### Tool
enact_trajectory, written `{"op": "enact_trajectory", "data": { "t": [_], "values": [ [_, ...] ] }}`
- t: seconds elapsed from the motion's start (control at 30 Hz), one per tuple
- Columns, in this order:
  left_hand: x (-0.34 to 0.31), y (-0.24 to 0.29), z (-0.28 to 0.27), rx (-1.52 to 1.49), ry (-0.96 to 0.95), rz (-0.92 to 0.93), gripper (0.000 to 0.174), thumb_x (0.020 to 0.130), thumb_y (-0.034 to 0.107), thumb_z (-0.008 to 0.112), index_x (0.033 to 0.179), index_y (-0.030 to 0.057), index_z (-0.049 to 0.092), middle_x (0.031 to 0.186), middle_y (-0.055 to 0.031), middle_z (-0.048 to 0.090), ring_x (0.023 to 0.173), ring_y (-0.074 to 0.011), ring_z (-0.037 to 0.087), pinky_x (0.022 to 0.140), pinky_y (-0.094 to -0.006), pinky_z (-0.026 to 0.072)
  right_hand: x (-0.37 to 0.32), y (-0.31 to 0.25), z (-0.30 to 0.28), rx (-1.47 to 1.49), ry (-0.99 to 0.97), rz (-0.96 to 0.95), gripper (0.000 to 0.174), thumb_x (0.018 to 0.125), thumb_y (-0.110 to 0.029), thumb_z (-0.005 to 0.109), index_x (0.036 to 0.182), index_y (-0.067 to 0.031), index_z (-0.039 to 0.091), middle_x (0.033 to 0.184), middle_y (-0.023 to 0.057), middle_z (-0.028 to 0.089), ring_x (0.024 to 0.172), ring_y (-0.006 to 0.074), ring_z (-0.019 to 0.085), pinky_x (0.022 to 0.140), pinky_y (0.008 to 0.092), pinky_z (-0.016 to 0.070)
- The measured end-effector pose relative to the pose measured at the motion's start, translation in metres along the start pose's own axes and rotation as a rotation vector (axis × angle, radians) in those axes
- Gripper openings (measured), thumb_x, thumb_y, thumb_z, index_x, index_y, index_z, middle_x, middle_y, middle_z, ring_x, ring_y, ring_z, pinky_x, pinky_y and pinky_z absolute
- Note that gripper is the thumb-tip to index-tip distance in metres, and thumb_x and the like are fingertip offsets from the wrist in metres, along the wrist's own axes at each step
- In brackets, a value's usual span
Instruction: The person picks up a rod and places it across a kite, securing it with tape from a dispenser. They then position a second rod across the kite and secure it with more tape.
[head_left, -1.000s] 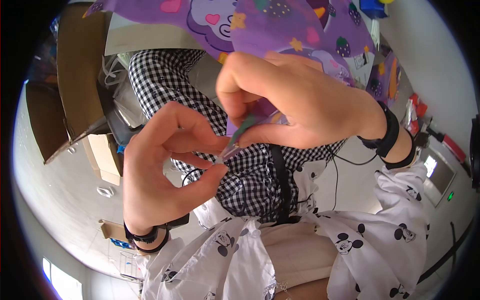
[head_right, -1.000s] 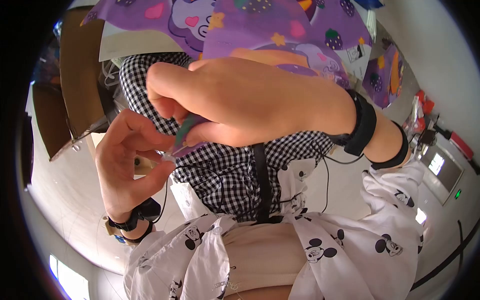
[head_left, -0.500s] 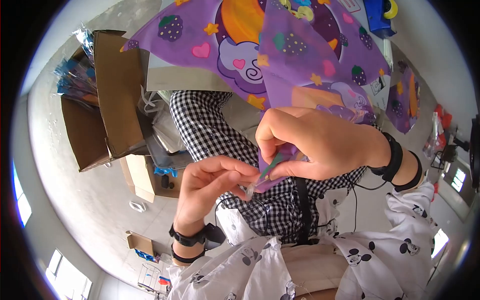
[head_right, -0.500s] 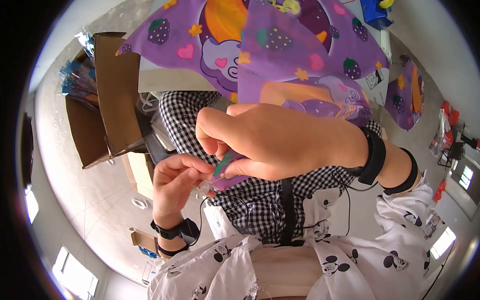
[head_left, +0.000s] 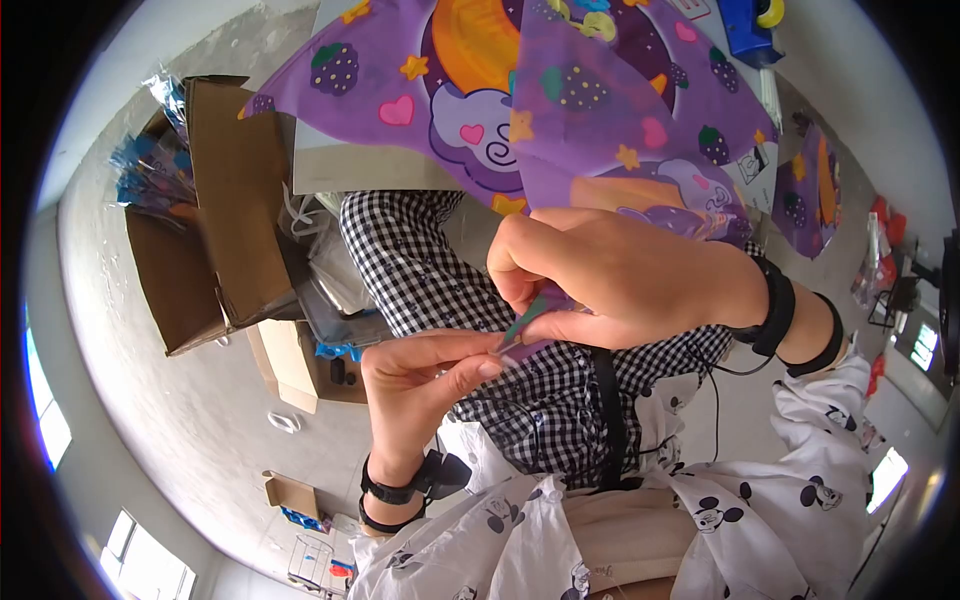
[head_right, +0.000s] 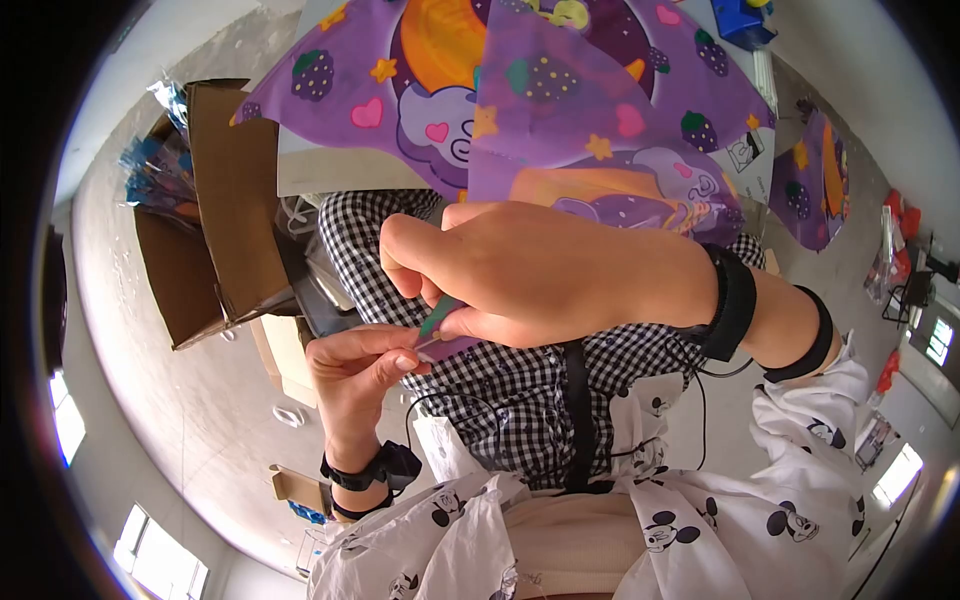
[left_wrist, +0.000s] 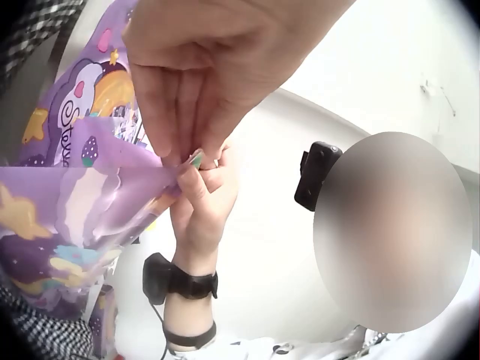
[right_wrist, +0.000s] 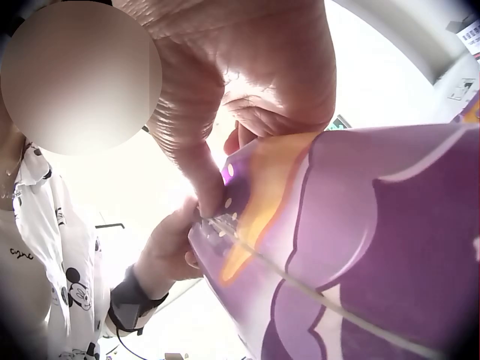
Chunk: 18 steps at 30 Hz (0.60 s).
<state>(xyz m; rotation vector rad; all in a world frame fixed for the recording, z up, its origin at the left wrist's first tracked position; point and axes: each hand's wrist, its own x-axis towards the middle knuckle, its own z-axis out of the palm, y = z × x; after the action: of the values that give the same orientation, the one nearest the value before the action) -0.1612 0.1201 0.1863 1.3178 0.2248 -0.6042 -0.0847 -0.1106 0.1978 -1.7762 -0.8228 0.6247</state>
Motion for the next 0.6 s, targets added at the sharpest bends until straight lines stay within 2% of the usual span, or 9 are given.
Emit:
{"op": "enact_trajectory", "data": {
  "t": [0.27,0.5,0.6],
  "values": [
    [0.002,0.011,0.018,0.339,0.178,0.087,0.011,0.079,-0.005,0.074,0.089,-0.0027,0.073,0.079,-0.006,0.072,0.073,-0.0076,0.066,0.066,-0.0208,0.0538,0.004,0.003,0.006,-0.099,0.013,0.015,0.033,0.081,-0.01,0.072,0.102,-0.0077,0.046,0.071,0.0081,0.061,0.08,0.0311,0.062,0.068,0.042,0.0461],
    [0.013,-0.002,0.02,0.493,0.278,0.228,0.013,0.082,-0.002,0.072,0.095,-0.0006,0.072,0.083,-0.0053,0.07,0.071,-0.0076,0.063,0.064,-0.0214,0.0521,0.01,0.013,0.01,-0.158,0.116,-0.02,0.03,0.083,-0.01,0.069,0.102,-0.0073,0.046,0.065,0.0079,0.058,0.075,0.0314,0.059,0.067,0.0417,0.045],
    [0.02,0.0,0.026,0.462,0.335,0.207,0.011,0.085,0.0,0.071,0.095,-0.0025,0.07,0.084,-0.0058,0.069,0.076,-0.0076,0.063,0.068,-0.0213,0.0521,0.014,0.011,0.006,-0.198,0.106,-0.009,0.033,0.079,-0.009,0.074,0.099,-0.0073,0.048,0.086,0.0025,0.062,0.083,0.0246,0.061,0.076,0.0379,0.0486]
  ]
}}
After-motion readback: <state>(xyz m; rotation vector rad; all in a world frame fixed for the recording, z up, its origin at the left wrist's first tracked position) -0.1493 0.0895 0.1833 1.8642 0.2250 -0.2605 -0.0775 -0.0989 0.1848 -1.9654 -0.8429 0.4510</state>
